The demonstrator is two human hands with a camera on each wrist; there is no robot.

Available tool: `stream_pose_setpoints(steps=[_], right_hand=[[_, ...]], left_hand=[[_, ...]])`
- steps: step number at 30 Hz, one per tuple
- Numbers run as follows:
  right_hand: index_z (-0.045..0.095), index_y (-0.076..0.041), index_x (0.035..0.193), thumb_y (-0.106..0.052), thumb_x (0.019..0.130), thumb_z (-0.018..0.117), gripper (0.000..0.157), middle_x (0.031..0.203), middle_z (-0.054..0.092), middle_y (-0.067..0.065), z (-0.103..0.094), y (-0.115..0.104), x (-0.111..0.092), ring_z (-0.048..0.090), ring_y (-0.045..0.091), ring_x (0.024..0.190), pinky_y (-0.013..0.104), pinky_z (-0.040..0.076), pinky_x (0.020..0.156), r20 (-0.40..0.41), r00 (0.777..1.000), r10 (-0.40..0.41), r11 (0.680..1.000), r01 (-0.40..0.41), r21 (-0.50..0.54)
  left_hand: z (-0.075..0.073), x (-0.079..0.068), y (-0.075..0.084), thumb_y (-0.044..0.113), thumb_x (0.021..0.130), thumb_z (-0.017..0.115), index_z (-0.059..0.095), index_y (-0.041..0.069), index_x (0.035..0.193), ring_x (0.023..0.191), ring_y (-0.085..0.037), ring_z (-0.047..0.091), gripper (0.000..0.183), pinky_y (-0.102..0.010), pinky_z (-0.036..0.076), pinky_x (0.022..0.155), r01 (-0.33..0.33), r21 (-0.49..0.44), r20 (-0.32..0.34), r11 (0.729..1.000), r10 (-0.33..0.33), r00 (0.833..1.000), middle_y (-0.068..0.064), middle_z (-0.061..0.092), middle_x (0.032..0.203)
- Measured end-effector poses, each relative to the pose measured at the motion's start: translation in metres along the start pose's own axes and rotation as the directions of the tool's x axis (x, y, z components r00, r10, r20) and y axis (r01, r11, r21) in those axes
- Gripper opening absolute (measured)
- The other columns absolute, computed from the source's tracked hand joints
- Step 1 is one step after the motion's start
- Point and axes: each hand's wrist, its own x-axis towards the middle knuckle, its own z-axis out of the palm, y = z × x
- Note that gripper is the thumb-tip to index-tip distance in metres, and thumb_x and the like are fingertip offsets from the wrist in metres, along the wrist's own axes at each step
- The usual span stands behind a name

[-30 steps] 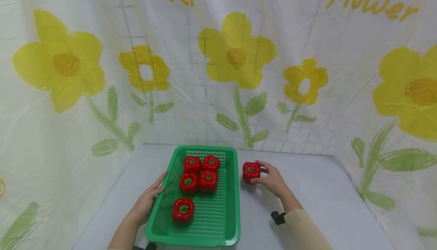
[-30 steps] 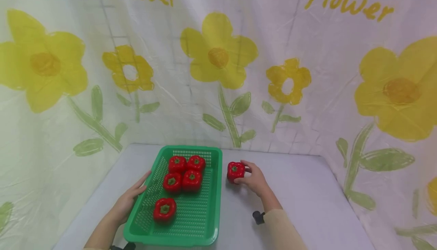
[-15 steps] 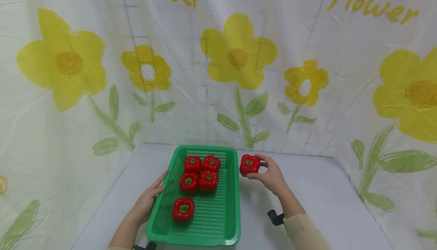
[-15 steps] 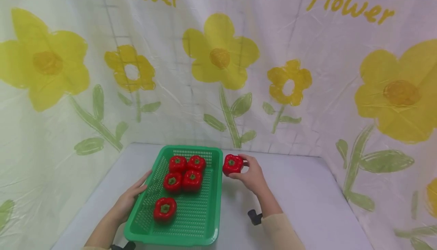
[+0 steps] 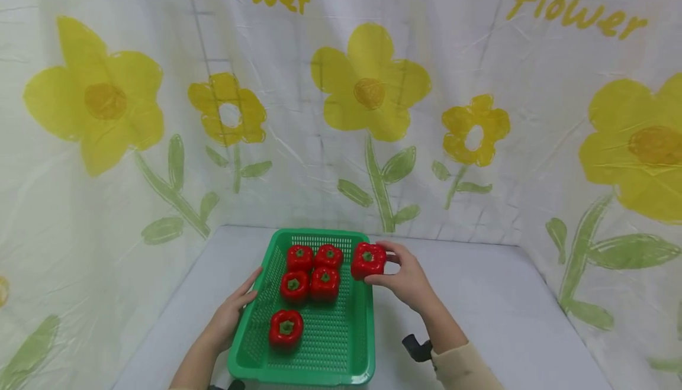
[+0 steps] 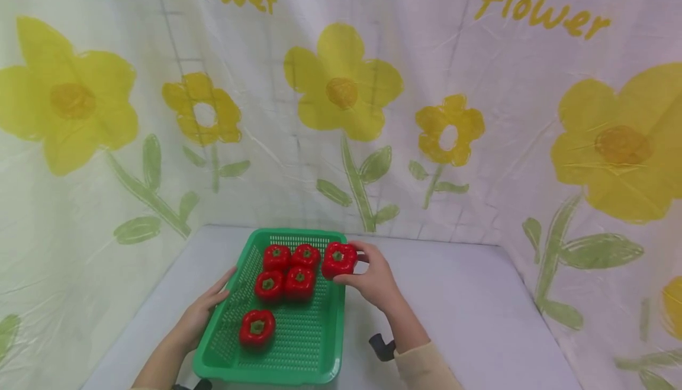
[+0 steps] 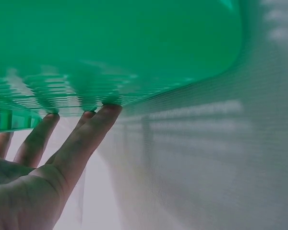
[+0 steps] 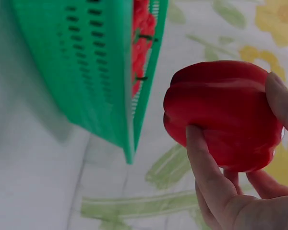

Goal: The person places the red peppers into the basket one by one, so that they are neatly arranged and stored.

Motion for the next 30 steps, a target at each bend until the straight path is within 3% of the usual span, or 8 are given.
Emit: stream_pose_setpoints(steps=[7, 16, 23, 30], right_hand=[[0.057, -0.027, 0.139, -0.03, 0.072, 0.092, 0.076, 0.139, 0.056, -0.001, 0.01, -0.013, -0.007, 0.051, 0.031, 0.13, 0.049, 0.061, 0.085, 0.031, 0.999, -0.02, 0.999, 0.019, 0.034], [0.054, -0.02, 0.139, -0.032, 0.076, 0.089, 0.074, 0.14, 0.055, 0.007, 0.037, -0.02, -0.015, 0.049, 0.037, 0.131, 0.047, 0.061, 0.084, 0.113, 0.993, -0.019, 1.0, 0.018, 0.003], [0.051, -0.01, 0.14, -0.017, 0.076, 0.088, 0.075, 0.138, 0.054, 0.012, 0.062, -0.019, -0.023, 0.052, 0.037, 0.127, 0.05, 0.059, 0.089, 0.228, 0.974, -0.007, 0.999, 0.014, -0.029], [0.055, -0.01, 0.134, -0.023, 0.07, 0.094, 0.076, 0.133, 0.057, 0.01, 0.079, -0.01, -0.028, 0.057, 0.033, 0.121, 0.049, 0.059, 0.089, 0.244, 0.969, 0.042, 0.996, -0.02, -0.092]], left_hand=[[0.001, 0.0, 0.002, 0.032, 0.11, 0.032, 0.019, 0.038, 0.161, 0.145, -0.046, 0.034, 0.053, -0.053, 0.054, 0.101, -0.013, -0.005, 0.007, 1.0, 0.013, 1.0, -0.009, 0.008, 0.171], [-0.001, -0.001, 0.001, 0.03, 0.111, 0.03, 0.016, 0.037, 0.162, 0.144, -0.043, 0.037, 0.053, -0.051, 0.054, 0.101, -0.002, -0.014, 0.023, 1.0, 0.002, 1.0, -0.009, 0.007, 0.171], [-0.003, -0.001, -0.001, 0.033, 0.111, 0.032, 0.019, 0.04, 0.161, 0.141, -0.042, 0.042, 0.053, -0.051, 0.056, 0.098, -0.001, 0.003, 0.001, 1.0, 0.001, 1.0, -0.01, 0.008, 0.17], [-0.003, 0.0, -0.002, 0.034, 0.111, 0.031, 0.017, 0.039, 0.162, 0.141, -0.042, 0.044, 0.053, -0.051, 0.055, 0.098, -0.002, 0.007, 0.019, 1.0, 0.002, 1.0, -0.011, 0.009, 0.17]])
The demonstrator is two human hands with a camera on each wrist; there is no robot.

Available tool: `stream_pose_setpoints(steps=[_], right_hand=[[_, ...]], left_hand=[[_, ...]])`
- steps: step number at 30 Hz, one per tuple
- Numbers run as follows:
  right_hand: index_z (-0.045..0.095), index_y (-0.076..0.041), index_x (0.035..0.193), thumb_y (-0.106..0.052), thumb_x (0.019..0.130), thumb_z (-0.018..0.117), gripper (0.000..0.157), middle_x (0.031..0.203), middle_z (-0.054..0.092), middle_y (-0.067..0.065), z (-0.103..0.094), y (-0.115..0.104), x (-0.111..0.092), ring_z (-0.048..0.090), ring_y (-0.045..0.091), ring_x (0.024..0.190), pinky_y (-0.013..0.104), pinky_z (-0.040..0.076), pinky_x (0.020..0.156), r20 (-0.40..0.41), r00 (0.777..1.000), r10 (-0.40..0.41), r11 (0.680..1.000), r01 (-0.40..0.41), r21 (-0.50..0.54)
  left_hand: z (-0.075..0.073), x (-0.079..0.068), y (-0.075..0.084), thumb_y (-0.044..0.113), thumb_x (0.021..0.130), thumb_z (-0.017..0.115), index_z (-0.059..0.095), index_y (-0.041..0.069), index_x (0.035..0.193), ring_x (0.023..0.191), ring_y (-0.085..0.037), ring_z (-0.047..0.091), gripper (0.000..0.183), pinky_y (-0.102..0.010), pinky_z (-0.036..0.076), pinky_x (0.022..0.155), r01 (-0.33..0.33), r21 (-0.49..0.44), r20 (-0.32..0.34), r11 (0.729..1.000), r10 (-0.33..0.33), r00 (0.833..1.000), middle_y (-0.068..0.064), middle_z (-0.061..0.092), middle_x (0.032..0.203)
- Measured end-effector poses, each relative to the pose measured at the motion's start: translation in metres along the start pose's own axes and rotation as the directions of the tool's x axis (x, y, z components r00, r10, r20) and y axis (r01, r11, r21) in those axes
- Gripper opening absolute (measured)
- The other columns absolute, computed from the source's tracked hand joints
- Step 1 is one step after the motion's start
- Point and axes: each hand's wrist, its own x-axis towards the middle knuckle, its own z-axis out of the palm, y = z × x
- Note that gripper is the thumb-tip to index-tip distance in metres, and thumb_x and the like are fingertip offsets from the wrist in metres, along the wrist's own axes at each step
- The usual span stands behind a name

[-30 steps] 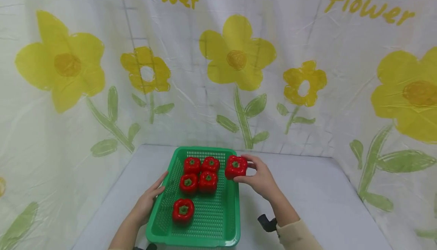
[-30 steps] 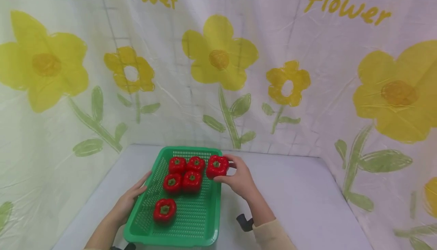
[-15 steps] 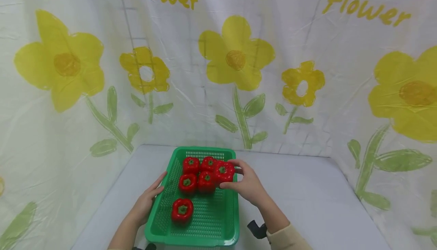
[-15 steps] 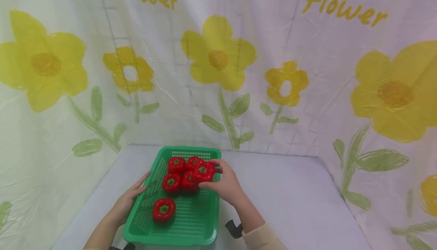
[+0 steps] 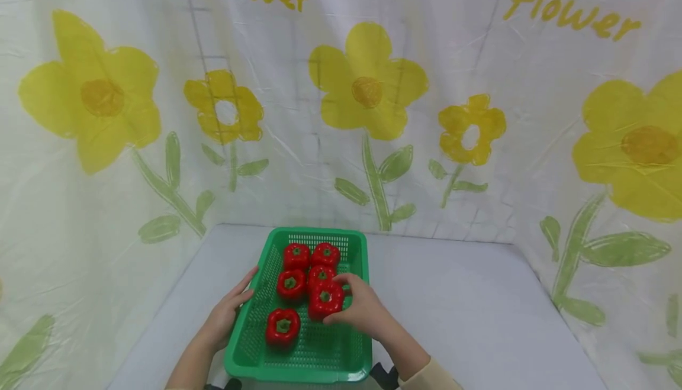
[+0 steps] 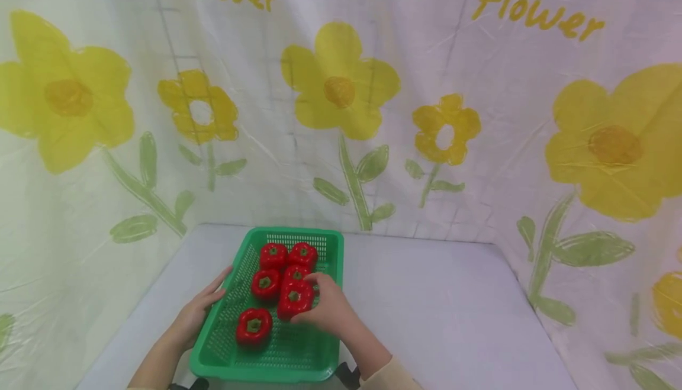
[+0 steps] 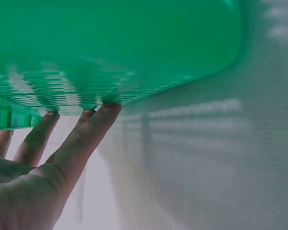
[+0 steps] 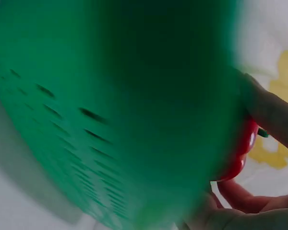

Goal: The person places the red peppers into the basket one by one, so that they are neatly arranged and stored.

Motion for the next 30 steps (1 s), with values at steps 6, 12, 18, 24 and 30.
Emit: stream_pose_setpoints(steps=[6, 12, 18, 24, 30], right_hand=[[0.056, -0.011, 0.131, -0.026, 0.067, 0.095, 0.076, 0.128, 0.058, 0.007, 0.014, 0.01, 0.0, 0.058, 0.027, 0.113, 0.048, 0.06, 0.084, 0.024, 0.999, 0.04, 0.997, -0.038, -0.064], [0.057, -0.006, 0.128, -0.022, 0.064, 0.096, 0.076, 0.124, 0.059, 0.008, 0.027, 0.014, 0.003, 0.057, 0.026, 0.112, 0.051, 0.058, 0.092, 0.003, 1.0, 0.031, 0.978, -0.03, -0.206], [0.057, -0.005, 0.122, -0.014, 0.062, 0.096, 0.072, 0.112, 0.059, 0.005, 0.038, 0.013, 0.008, 0.058, 0.022, 0.104, 0.046, 0.059, 0.089, 0.017, 0.999, 0.036, 0.959, -0.029, -0.281], [0.057, -0.004, 0.121, -0.014, 0.061, 0.097, 0.073, 0.109, 0.059, 0.007, 0.042, 0.012, 0.008, 0.058, 0.024, 0.103, 0.047, 0.059, 0.089, 0.013, 0.998, 0.058, 0.956, -0.051, -0.289], [0.053, -0.002, 0.135, -0.016, 0.063, 0.097, 0.085, 0.121, 0.06, 0.013, 0.043, 0.011, 0.006, 0.059, 0.029, 0.112, 0.052, 0.058, 0.094, 0.009, 0.997, 0.078, 0.955, -0.072, -0.288]], left_hand=[[0.0, -0.001, 0.002, 0.034, 0.111, 0.031, 0.016, 0.038, 0.162, 0.138, -0.041, 0.047, 0.053, -0.052, 0.055, 0.098, 0.003, -0.006, 0.003, 1.0, -0.003, 1.0, -0.012, 0.011, 0.17], [-0.001, 0.0, 0.001, 0.034, 0.111, 0.031, 0.016, 0.038, 0.162, 0.14, -0.041, 0.045, 0.053, -0.052, 0.055, 0.099, -0.002, -0.012, 0.01, 1.0, 0.003, 1.0, -0.011, 0.01, 0.17], [-0.003, 0.001, 0.0, 0.034, 0.111, 0.03, 0.016, 0.039, 0.162, 0.139, -0.043, 0.045, 0.053, -0.053, 0.055, 0.099, -0.006, -0.003, 0.005, 1.0, 0.006, 1.0, -0.012, 0.01, 0.17], [-0.002, 0.002, -0.001, 0.033, 0.111, 0.031, 0.018, 0.04, 0.161, 0.141, -0.041, 0.043, 0.053, -0.051, 0.055, 0.099, -0.003, -0.014, -0.002, 1.0, 0.003, 1.0, -0.008, 0.009, 0.171], [-0.001, 0.002, -0.002, 0.034, 0.11, 0.034, 0.022, 0.042, 0.16, 0.14, -0.041, 0.045, 0.052, -0.051, 0.057, 0.097, 0.003, -0.001, -0.033, 1.0, -0.003, 0.999, -0.008, 0.012, 0.17]])
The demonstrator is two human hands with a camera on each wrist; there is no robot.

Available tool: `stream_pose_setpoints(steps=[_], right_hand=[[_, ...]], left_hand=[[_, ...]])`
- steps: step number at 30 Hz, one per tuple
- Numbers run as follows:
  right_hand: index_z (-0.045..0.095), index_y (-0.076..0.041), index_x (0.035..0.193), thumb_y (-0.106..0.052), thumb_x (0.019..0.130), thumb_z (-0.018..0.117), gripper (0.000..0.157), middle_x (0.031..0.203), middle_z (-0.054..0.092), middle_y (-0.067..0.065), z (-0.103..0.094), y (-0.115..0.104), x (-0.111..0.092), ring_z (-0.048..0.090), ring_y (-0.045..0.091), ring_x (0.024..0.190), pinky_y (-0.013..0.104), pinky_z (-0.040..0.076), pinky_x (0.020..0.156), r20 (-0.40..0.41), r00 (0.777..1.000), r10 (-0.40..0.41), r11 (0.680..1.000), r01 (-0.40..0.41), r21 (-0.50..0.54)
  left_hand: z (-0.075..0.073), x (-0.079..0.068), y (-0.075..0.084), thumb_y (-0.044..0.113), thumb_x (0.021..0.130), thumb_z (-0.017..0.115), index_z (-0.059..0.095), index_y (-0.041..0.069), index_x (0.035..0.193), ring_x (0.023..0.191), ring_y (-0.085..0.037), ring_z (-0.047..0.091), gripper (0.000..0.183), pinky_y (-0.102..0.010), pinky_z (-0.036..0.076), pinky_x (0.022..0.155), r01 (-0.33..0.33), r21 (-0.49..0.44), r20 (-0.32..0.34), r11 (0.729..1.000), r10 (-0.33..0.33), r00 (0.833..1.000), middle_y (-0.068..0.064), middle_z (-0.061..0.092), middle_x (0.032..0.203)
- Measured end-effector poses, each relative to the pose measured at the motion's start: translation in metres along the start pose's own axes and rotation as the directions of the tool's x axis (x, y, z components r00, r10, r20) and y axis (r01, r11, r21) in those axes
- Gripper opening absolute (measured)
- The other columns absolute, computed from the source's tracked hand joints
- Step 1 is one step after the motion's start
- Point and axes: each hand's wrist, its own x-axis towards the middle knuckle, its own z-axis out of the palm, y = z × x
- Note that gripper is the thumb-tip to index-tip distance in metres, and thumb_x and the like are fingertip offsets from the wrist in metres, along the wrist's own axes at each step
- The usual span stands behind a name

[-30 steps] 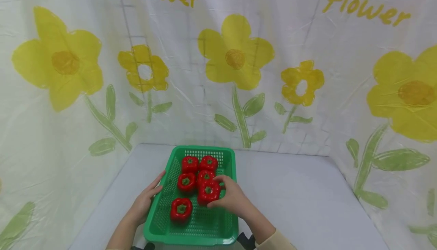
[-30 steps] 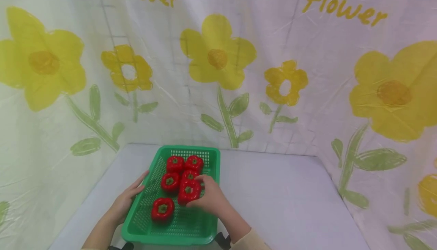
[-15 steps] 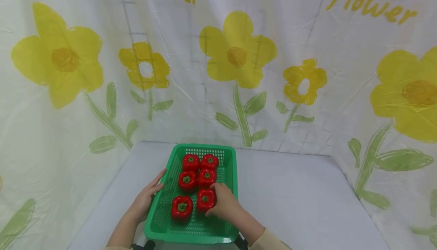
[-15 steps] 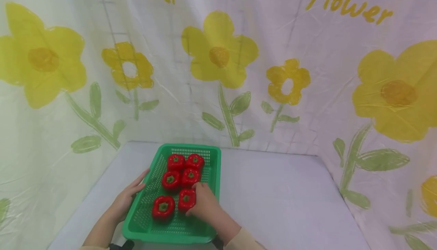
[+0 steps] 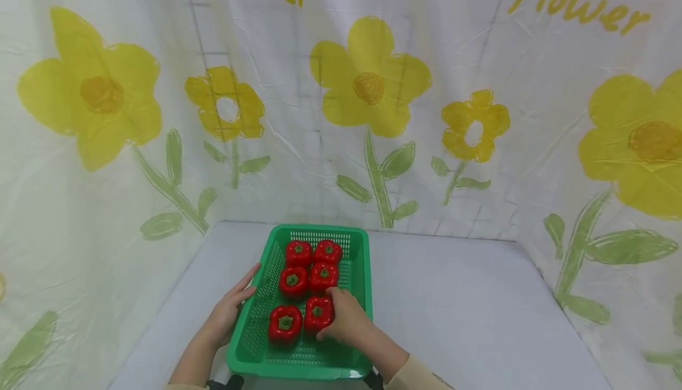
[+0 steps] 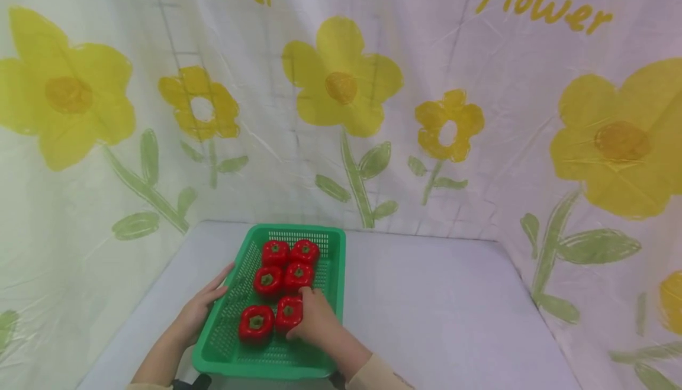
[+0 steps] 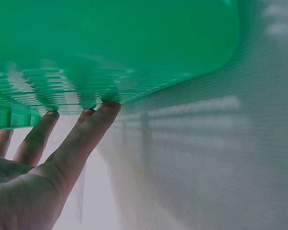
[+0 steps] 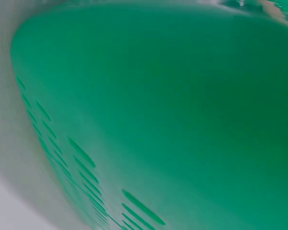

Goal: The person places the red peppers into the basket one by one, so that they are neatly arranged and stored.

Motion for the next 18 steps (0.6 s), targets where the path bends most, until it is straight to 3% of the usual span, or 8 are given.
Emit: stream_pose_setpoints(steps=[5, 10, 18], right_hand=[[0.048, -0.002, 0.143, -0.015, 0.064, 0.096, 0.093, 0.134, 0.058, 0.016, -0.007, -0.001, -0.004, 0.054, 0.036, 0.125, 0.058, 0.054, 0.099, -0.009, 1.0, -0.015, 1.0, 0.015, 0.016], [0.047, -0.005, 0.146, -0.022, 0.071, 0.092, 0.09, 0.144, 0.054, 0.017, -0.024, -0.002, -0.015, 0.05, 0.04, 0.133, 0.062, 0.05, 0.101, -0.03, 0.999, -0.023, 0.996, 0.025, 0.09], [0.048, -0.009, 0.147, -0.039, 0.082, 0.084, 0.08, 0.142, 0.056, 0.019, -0.07, 0.008, -0.038, 0.057, 0.043, 0.126, 0.051, 0.06, 0.09, -0.087, 0.995, -0.044, 0.979, 0.06, 0.193]], left_hand=[[0.0, 0.001, 0.003, 0.035, 0.11, 0.033, 0.02, 0.042, 0.161, 0.14, -0.04, 0.045, 0.052, -0.051, 0.056, 0.098, -0.004, 0.009, 0.009, 1.0, 0.004, 1.0, -0.008, 0.012, 0.17], [-0.001, -0.001, 0.005, 0.033, 0.11, 0.034, 0.018, 0.038, 0.162, 0.139, -0.04, 0.046, 0.054, -0.051, 0.054, 0.1, 0.015, -0.003, 0.004, 1.0, -0.015, 1.0, -0.01, 0.013, 0.17], [-0.003, -0.006, 0.002, 0.037, 0.109, 0.04, 0.018, 0.037, 0.162, 0.138, -0.038, 0.048, 0.058, -0.049, 0.056, 0.099, 0.047, -0.004, -0.014, 0.999, -0.047, 0.999, -0.009, 0.016, 0.169]])
